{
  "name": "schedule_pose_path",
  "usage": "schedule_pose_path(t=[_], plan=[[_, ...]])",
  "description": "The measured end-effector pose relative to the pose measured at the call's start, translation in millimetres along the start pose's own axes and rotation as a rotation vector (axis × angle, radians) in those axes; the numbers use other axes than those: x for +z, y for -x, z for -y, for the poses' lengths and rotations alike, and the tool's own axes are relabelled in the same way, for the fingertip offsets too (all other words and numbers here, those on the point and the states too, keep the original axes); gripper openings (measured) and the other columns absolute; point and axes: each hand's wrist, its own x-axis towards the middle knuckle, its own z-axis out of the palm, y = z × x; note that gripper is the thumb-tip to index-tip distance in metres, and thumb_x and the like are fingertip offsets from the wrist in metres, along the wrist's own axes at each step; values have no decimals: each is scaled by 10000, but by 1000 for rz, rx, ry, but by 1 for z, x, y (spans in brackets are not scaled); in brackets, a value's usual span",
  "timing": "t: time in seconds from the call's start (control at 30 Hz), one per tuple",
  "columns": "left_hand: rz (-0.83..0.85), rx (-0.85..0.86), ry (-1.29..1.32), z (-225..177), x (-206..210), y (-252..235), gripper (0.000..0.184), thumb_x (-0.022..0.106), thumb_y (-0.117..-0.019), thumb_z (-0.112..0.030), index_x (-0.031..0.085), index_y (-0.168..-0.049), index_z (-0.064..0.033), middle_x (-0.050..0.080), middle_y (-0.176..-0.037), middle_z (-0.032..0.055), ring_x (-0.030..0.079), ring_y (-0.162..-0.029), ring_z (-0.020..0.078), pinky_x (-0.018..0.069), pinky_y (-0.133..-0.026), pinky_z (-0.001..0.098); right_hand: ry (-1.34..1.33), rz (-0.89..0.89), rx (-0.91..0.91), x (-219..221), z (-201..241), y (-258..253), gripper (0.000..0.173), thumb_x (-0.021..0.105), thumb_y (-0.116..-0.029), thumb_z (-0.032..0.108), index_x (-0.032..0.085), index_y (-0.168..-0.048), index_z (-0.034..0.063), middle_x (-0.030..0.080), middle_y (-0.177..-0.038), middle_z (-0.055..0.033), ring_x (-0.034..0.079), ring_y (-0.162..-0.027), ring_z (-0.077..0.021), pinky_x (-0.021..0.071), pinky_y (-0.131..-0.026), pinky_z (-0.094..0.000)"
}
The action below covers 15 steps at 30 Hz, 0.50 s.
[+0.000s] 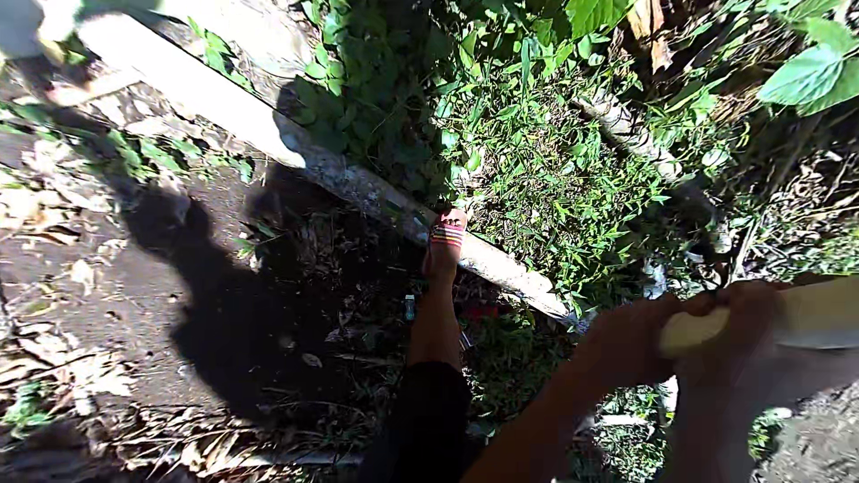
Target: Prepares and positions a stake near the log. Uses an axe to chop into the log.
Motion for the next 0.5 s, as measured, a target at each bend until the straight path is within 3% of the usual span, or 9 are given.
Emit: schedule_pose_path(t=[0.07, 0.1, 0.13, 0.17, 0.2, 0.27, 0.3, 0.4, 0.5], plan=[[-257, -207, 43, 95, 38, 80, 527, 726, -886, -189, 602, -1350, 28, 721, -1099, 228, 719, -992, 333, 581, -888, 519, 353, 302, 446, 24, -68, 79, 388, 685, -918, 69, 557, -1204, -159, 664, -899, -154, 640, -733, -115, 570, -732, -280], [-360, -306, 17, 107, 35, 106, 481, 690, -936, -203, 601, -1326, 65, 713, -1089, 256, 719, -979, 334, 583, -899, 477, 453, 497, 674, 39, -111, 104, 433, 688, -955, 98, 546, -1283, -146, 674, -1003, -227, 659, -817, -233, 569, -789, -397], [-380, -538, 49, 78, 13, 115, 419, 673, -972, -143, 600, -1290, 119, 684, -1125, 313, 695, -1023, 373, 548, -950, 462, 513, 648, 838, 49, -162, 124, 451, 702, -947, 129, 558, -1287, -130, 667, -1078, -274, 665, -908, -328, 555, -846, -500], [-311, -871, 87, 23, -22, 103, 382, 625, -1013, -107, 580, -1311, 129, 645, -1243, 313, 650, -1139, 365, 491, -1030, 424, 572, 762, 943, 46, -200, 141, 447, 708, -951, 172, 573, -1264, -117, 654, -1106, -288, 661, -958, -375, 541, -873, -551], [-252, -1066, 60, -20, -58, 80, 367, 579, -1037, -114, 572, -1334, 102, 619, -1328, 265, 620, -1202, 315, 469, -1055, 375, 608, 811, 995, 43, -220, 152, 449, 716, -955, 214, 591, -1246, -104, 658, -1112, -289, 664, -978, -392, 536, -884, -570], [-365, -1028, -11, -59, -96, 40, 314, 541, -1037, -75, 597, -1291, 101, 625, -1322, 251, 632, -1177, 287, 490, -1007, 323, 593, 805, 951, 60, -233, 137, 416, 733, -930, 214, 619, -1206, -76, 675, -1048, -262, 680, -917, -371, 555, -828, -559], [-411, -963, -33, -52, -90, 42, 302, 540, -1034, -57, 598, -1271, 119, 630, -1294, 274, 638, -1152, 301, 497, -991, 319, 584, 805, 953, 65, -231, 131, 407, 734, -922, 199, 623, -1209, -67, 673, -1051, -260, 674, -926, -371, 547, -835, -563], [-238, -1047, -22, -1, -23, 84, 305, 557, -1028, -52, 610, -1267, 130, 651, -1244, 295, 649, -1136, 336, 501, -1005, 362, 601, 813, 990, 47, -224, 138, 402, 741, -920, 205, 633, -1204, -58, 674, -1069, -259, 668, -955, -374, 536, -864, -571], [-116, -1151, 59, 4, -13, 80, 313, 568, -1022, -33, 597, -1285, 134, 634, -1276, 299, 630, -1175, 335, 479, -1037, 351, 592, 833, 974, 50, -228, 135, 431, 748, -926, 239, 626, -1213, -58, 673, -1085, -260, 668, -977, -379, 534, -878, -566]])
